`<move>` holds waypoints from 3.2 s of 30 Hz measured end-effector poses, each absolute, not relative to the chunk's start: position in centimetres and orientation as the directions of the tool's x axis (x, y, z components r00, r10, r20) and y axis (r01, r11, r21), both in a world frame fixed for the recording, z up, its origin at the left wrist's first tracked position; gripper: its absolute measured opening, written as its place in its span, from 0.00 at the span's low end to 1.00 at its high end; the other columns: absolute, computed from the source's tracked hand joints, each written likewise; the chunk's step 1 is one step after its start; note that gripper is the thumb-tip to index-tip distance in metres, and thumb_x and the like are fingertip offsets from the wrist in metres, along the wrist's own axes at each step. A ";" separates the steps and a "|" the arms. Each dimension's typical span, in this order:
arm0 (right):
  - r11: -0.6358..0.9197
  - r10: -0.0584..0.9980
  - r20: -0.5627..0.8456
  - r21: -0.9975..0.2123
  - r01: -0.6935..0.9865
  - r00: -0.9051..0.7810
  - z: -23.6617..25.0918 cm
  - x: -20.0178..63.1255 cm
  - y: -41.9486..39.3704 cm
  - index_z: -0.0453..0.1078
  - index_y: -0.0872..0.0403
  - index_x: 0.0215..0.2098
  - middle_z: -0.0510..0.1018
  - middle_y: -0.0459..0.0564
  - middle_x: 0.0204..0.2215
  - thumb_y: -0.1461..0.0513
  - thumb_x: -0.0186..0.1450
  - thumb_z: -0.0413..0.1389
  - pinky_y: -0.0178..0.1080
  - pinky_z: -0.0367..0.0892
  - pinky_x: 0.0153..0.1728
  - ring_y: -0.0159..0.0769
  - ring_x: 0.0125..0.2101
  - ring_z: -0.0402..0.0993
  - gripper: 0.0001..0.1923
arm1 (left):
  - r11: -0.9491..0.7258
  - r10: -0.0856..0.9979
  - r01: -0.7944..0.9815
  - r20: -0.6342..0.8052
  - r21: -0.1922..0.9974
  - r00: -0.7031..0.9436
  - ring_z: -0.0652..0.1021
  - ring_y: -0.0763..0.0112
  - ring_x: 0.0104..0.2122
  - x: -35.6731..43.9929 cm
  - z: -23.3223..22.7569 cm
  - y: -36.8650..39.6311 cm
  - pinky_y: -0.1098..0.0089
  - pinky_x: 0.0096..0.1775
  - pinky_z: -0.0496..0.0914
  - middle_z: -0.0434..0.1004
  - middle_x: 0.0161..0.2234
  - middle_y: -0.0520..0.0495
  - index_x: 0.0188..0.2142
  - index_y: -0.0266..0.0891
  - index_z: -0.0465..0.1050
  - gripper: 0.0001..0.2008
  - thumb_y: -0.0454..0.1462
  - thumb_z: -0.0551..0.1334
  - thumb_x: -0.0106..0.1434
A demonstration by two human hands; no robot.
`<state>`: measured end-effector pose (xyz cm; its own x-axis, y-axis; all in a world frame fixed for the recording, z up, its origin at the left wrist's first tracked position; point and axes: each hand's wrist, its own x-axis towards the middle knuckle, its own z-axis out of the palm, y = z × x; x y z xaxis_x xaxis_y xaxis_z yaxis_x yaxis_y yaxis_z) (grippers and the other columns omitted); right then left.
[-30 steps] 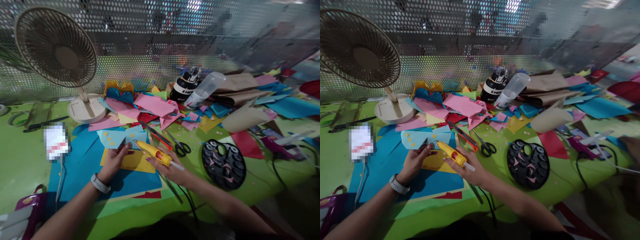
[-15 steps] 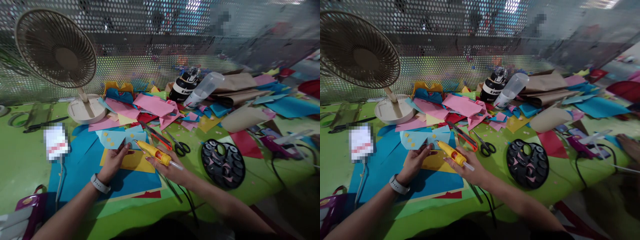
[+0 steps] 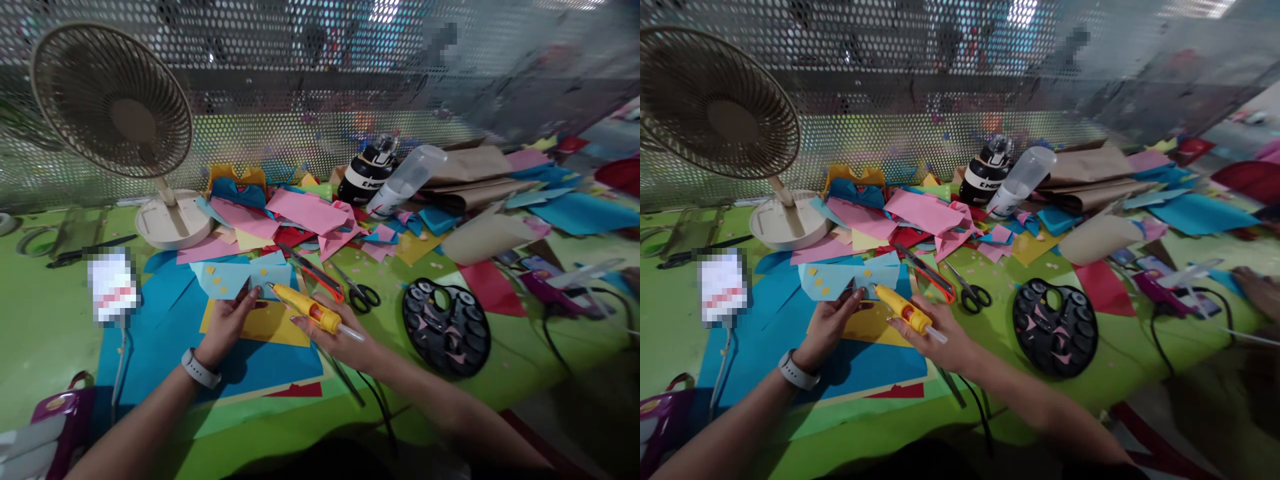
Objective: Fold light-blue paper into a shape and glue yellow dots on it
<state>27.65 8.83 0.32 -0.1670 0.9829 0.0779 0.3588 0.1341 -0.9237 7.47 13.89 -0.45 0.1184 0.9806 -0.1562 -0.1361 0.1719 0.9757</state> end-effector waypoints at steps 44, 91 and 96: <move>0.509 0.805 -0.146 -0.326 0.797 -0.575 0.9 33.5 3.0 0.70 0.56 0.46 0.79 0.54 0.37 0.56 0.64 0.56 0.40 0.68 0.37 0.41 0.35 0.75 0.16 | 0.141 0.990 -0.312 -0.128 0.940 0.062 0.76 0.71 0.33 7.3 -2.5 15.5 0.65 0.40 0.79 0.77 0.33 0.51 0.31 0.36 0.78 0.14 0.42 0.74 0.49; 0.037 0.946 0.165 -0.910 0.414 0.278 -1.8 36.6 6.6 0.74 0.54 0.33 0.82 0.51 0.27 0.48 0.62 0.57 0.39 0.75 0.27 0.41 0.26 0.81 0.18 | 0.178 0.982 -0.278 -0.187 0.944 -0.006 0.78 0.68 0.31 7.5 -2.2 15.7 0.67 0.37 0.78 0.79 0.30 0.50 0.30 0.35 0.77 0.19 0.44 0.76 0.43; 0.096 0.959 0.209 -0.873 0.478 0.190 -1.7 36.9 5.6 0.74 0.53 0.32 0.81 0.49 0.27 0.51 0.65 0.56 0.38 0.74 0.28 0.40 0.27 0.80 0.15 | 0.192 0.979 -0.287 -0.202 0.938 -0.006 0.78 0.70 0.31 7.6 -2.0 15.7 0.69 0.36 0.77 0.78 0.31 0.50 0.30 0.35 0.78 0.18 0.44 0.76 0.43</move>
<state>36.91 5.62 -1.69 0.1903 0.9592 0.2093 0.4778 0.0958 -0.8732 7.59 15.68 -2.01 -0.0060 0.9793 -0.2021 -0.2873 0.1919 0.9384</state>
